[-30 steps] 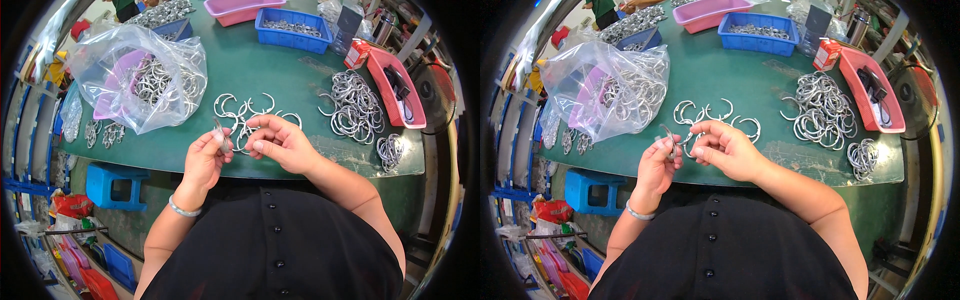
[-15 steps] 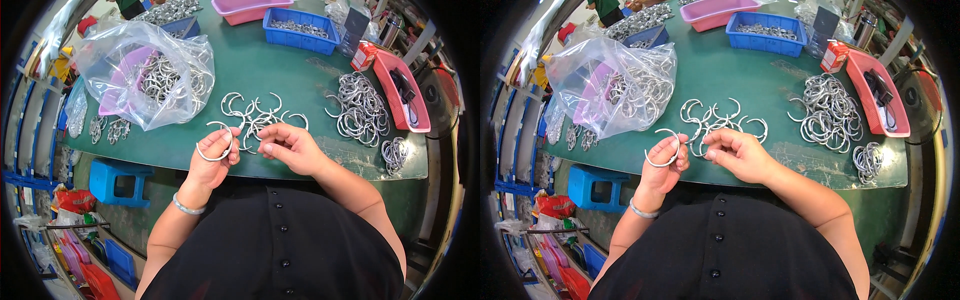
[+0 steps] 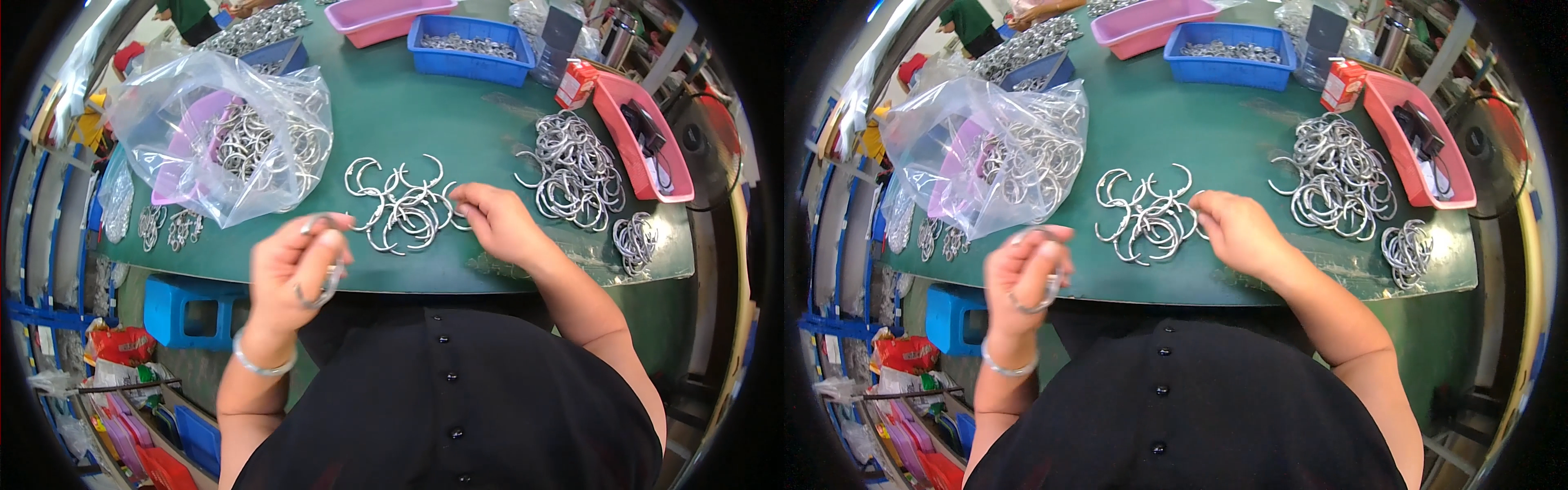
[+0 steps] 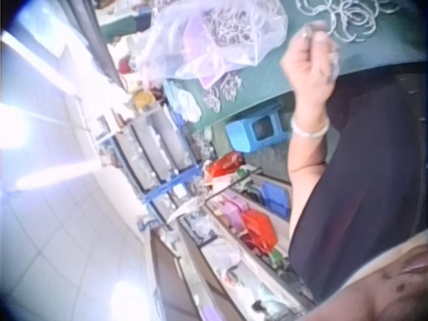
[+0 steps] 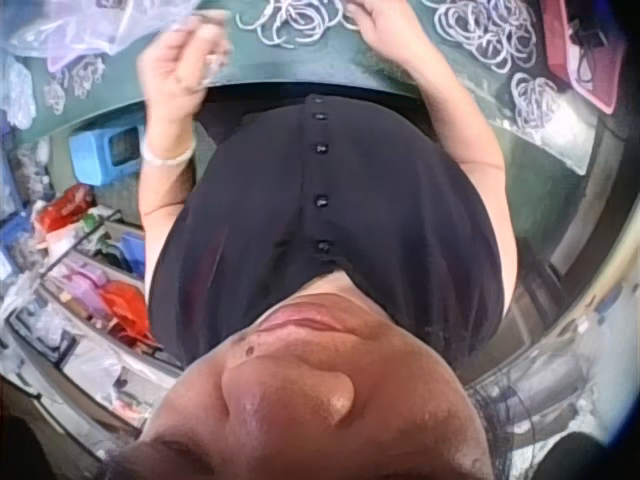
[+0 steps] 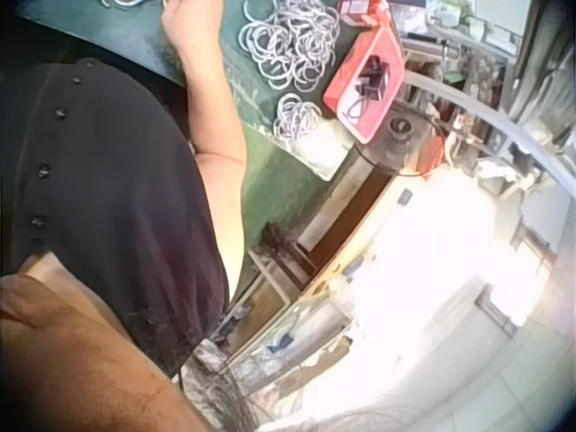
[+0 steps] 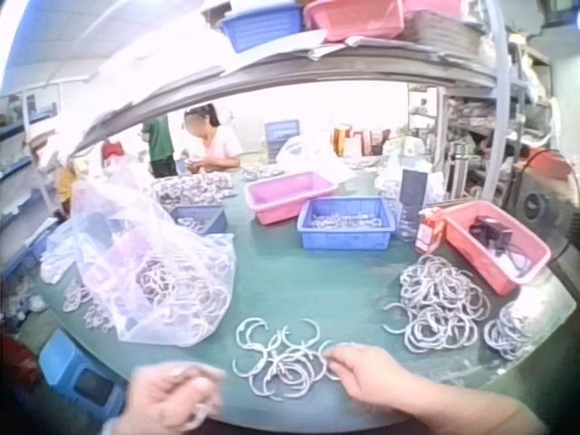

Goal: The person picks up and joins two C-shaped metal components by fitting them together and sliding a small metal latch to lock them, then places the assembled piece on the table and repeats the process with other components.

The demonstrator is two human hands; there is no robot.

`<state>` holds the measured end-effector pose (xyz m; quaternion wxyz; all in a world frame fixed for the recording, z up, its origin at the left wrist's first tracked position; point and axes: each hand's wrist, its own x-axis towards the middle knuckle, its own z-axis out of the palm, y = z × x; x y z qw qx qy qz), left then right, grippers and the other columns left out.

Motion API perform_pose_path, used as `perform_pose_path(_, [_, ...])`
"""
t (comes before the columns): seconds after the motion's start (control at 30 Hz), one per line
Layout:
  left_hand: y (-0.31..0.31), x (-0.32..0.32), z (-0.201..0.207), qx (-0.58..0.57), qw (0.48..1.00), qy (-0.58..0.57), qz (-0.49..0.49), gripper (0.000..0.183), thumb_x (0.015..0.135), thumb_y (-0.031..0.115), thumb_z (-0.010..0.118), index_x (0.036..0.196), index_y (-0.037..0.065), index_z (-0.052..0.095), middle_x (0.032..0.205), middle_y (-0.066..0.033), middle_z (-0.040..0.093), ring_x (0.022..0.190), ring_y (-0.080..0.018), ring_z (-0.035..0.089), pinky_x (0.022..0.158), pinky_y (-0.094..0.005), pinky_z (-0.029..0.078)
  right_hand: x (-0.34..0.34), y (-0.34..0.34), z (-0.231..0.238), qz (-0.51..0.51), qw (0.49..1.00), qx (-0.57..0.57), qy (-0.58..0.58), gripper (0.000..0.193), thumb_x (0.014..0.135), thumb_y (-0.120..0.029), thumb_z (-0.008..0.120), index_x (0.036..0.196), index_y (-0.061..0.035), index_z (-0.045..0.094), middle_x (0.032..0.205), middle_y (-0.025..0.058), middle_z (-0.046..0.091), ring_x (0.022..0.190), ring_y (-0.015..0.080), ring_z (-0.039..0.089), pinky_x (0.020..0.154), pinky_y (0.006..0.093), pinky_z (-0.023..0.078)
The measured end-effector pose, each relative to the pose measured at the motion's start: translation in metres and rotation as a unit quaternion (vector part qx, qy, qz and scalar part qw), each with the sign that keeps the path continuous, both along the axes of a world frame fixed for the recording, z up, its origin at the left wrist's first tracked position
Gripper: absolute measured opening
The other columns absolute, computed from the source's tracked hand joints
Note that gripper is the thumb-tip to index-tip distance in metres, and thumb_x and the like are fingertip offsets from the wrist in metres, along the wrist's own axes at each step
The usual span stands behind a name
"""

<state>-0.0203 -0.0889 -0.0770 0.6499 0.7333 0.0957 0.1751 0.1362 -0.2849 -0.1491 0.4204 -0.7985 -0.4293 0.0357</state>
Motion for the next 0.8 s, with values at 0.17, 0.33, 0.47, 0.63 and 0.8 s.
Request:
perform_pose_path(0.17, [0.052,0.006,0.062,0.230,0.937,-0.194,0.176,0.021,0.082,0.005,0.051,0.101,-0.003,0.057,0.066,-0.0011,0.055,0.055,-0.0027,0.044,0.049,-0.0156,0.033,0.016,-0.021,-0.003,-0.053,0.993,-0.093,-0.050,0.019,0.076,-0.003,0.050,0.093,-0.0015,0.057,0.088,0.0146,0.056,0.084,0.0319,0.055,0.072,0.0380,0.044])
perform_pose_path(0.33, [0.127,0.028,0.094,0.421,0.837,-0.100,0.335,0.029,0.082,0.014,0.055,0.106,-0.003,0.055,0.061,0.0017,0.051,0.053,-0.0027,0.041,0.048,-0.0164,0.032,0.018,-0.025,-0.009,-0.026,0.985,-0.143,-0.089,0.021,0.074,-0.001,0.053,0.094,-0.0035,0.058,0.090,0.0125,0.053,0.083,0.0304,0.054,0.071,0.0360,0.044])
perform_pose_path(0.47, [0.130,0.024,0.085,0.528,0.759,-0.040,0.380,0.035,0.080,0.022,0.059,0.105,-0.003,0.056,0.058,0.0034,0.047,0.051,-0.0027,0.038,0.048,-0.0163,0.031,0.022,-0.025,-0.012,-0.033,0.984,-0.141,-0.100,0.017,0.074,-0.003,0.055,0.090,-0.0036,0.061,0.089,0.0123,0.053,0.082,0.0301,0.054,0.071,0.0353,0.044])
perform_pose_path(0.63, [0.070,0.009,0.058,0.479,0.807,-0.155,0.308,0.022,0.082,0.010,0.056,0.101,-0.002,0.059,0.066,0.0046,0.048,0.058,-0.0017,0.039,0.052,-0.0142,0.030,0.027,-0.020,-0.021,0.020,0.974,-0.159,-0.160,0.014,0.068,-0.015,0.063,0.079,-0.0071,0.063,0.094,0.0086,0.052,0.092,0.0268,0.046,0.078,0.0358,0.040])
perform_pose_path(0.8, [0.023,-0.002,0.025,0.447,0.876,-0.127,0.129,0.017,0.079,0.002,0.056,0.095,-0.003,0.060,0.075,-0.0018,0.057,0.064,-0.0057,0.048,0.057,-0.0181,0.039,0.028,-0.013,-0.014,0.020,0.959,-0.217,-0.180,0.009,0.070,-0.012,0.061,0.075,-0.0046,0.062,0.097,0.0092,0.052,0.096,0.0266,0.044,0.079,0.0370,0.039])
